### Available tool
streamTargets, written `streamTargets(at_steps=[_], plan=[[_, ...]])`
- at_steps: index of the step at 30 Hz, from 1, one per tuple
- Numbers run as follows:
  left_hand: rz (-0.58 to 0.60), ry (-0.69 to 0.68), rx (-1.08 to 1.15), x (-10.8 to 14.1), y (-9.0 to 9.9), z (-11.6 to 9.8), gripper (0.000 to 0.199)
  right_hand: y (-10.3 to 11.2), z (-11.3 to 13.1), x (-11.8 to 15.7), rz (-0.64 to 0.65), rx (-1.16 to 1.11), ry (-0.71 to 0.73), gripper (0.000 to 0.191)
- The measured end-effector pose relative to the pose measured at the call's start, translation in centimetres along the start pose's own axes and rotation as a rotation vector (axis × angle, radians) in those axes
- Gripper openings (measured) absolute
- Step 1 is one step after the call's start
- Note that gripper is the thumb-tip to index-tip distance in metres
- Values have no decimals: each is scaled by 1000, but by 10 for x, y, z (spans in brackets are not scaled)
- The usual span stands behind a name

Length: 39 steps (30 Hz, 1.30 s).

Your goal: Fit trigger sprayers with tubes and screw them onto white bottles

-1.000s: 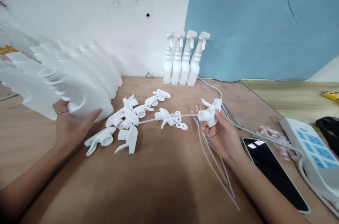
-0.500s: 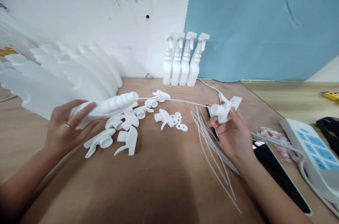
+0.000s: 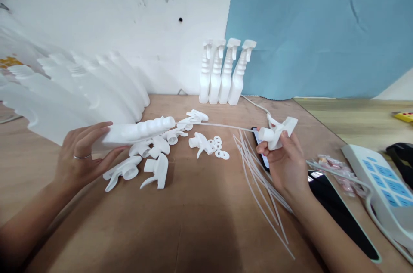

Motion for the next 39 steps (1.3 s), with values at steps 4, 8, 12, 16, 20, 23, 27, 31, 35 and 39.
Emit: streamTargets(at_steps=[4, 8, 12, 16, 20, 23, 27, 31, 35, 39], plan=[[3, -43, -15, -1, 3, -5, 74, -3, -2, 1, 16, -5, -16, 20], [-23, -207, -36, -5, 14, -27, 72, -21, -8, 14, 90, -14, -70, 17], [-62, -384, 5, -10, 26, -59, 63, -48, -22, 39, 207, -23, -169, 19], [-25, -482, 65, -11, 28, -83, 53, -68, -44, 67, 331, -2, -298, 27], [-5, -472, 121, -9, 29, -86, 48, -78, -61, 87, 454, 66, -348, 43], [-30, -345, 136, -10, 31, -74, 53, -75, -68, 91, 452, 141, -360, 53], [-85, -92, 251, -15, 30, -54, 80, -71, -68, 84, 355, 165, -333, 49], [-95, 372, 544, -13, 10, -22, 107, -76, -60, 78, 343, 87, -269, 43], [292, 903, 720, 21, -43, -8, 86, -77, -56, 77, 364, 103, -227, 42], [351, 987, 662, 30, -41, -9, 69, -73, -54, 78, 374, 132, -199, 44]])
Point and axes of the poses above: each hand's wrist, its own x-axis away from the middle knuckle, its own y-axis out of the back of the hand, z = x × y, the point moved 10 cm from there along -x, towards the middle knuckle, and after that the axes turned 2 degrees about -y, right-handed, at the moved point
